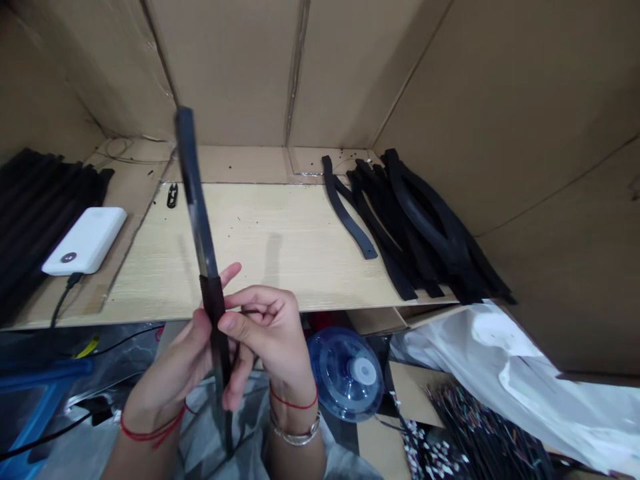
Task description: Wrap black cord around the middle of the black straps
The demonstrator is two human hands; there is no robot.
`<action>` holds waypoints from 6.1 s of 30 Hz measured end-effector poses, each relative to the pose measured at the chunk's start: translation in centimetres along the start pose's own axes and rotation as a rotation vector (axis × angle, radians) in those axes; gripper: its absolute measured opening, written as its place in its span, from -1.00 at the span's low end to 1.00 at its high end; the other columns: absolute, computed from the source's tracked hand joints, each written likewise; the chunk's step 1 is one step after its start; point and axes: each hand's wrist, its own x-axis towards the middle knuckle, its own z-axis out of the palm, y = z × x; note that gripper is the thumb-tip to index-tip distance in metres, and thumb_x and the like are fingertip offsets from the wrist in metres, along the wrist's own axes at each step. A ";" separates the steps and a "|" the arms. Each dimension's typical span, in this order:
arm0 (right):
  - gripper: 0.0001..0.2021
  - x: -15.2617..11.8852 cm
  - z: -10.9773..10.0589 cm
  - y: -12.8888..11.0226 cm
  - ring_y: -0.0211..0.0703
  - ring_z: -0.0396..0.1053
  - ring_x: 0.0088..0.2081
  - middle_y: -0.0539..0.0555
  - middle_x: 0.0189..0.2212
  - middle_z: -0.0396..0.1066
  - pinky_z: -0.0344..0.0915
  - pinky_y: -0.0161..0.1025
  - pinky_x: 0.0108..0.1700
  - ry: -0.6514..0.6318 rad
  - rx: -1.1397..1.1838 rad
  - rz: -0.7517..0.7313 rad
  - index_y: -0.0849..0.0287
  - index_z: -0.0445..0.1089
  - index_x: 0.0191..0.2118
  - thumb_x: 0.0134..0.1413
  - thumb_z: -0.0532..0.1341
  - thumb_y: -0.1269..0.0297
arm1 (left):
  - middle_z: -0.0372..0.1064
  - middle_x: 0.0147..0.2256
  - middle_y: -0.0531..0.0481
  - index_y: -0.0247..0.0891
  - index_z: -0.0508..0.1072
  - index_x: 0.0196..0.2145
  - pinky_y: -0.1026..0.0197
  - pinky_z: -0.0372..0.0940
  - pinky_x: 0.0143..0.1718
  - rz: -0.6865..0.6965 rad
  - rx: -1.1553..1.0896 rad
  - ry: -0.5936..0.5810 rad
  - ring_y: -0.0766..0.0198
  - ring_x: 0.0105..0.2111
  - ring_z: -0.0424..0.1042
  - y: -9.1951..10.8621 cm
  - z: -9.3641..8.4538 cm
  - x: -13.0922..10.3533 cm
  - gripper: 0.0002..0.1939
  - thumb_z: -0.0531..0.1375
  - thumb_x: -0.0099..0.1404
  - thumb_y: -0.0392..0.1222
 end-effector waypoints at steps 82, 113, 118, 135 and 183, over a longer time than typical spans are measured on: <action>-0.58 22.3 0.8 -9.5 -0.48 -0.27 -0.70 -0.26 -0.76 -0.11 -0.32 -0.36 -0.64 -0.199 -0.481 -0.204 0.24 0.34 -0.54 -0.25 0.41 -0.04 | -0.21 -0.78 0.29 -0.26 0.19 -0.54 0.52 -0.20 -0.84 0.081 0.080 -0.001 0.55 -0.84 -0.24 14.2 -4.0 16.9 -0.42 -0.23 0.42 0.19; -0.71 23.5 -5.6 -3.6 -0.43 -0.34 -0.65 -0.24 -0.72 -0.19 -0.32 -0.36 -0.61 -0.095 -0.228 0.074 0.29 0.50 -0.36 -0.05 0.36 0.10 | 0.40 -0.45 -0.04 -0.25 0.32 -0.34 0.25 0.15 -0.45 0.237 1.339 0.480 0.21 -0.45 0.39 9.7 -7.9 17.8 -0.77 0.07 0.32 -0.03; -0.76 22.7 -4.6 -5.5 -0.37 -0.10 -0.65 -0.12 -0.73 0.08 -0.16 -0.34 -0.60 0.097 -0.717 -0.278 0.27 0.49 -0.52 -0.06 0.33 0.16 | 0.38 -0.50 -0.05 -0.22 0.28 -0.27 0.24 -0.05 -0.54 0.141 1.736 0.562 0.15 -0.54 0.37 9.9 -7.2 17.3 -0.78 -0.03 0.38 -0.04; -0.68 22.4 -4.8 -4.6 -0.45 -0.34 -0.68 -0.26 -0.73 -0.18 -0.33 -0.37 -0.64 -0.225 -0.181 0.101 0.27 0.49 -0.28 -0.06 0.39 0.11 | -0.04 -0.73 0.26 -0.19 0.20 -0.45 0.37 -0.15 -0.74 -0.001 0.273 -0.070 0.48 -0.77 -0.12 9.5 -7.3 17.2 -0.66 0.06 0.31 0.10; -0.75 22.2 -4.1 -3.6 -0.42 -0.28 -0.65 -0.22 -0.74 -0.13 -0.26 -0.35 -0.63 0.046 -0.142 -0.063 0.28 0.41 -0.49 -0.02 0.37 0.19 | 0.37 -0.46 0.02 -0.21 0.37 -0.24 0.28 0.20 -0.46 0.141 0.809 0.285 0.28 -0.49 0.34 9.9 -7.2 16.7 -0.72 0.15 0.28 0.06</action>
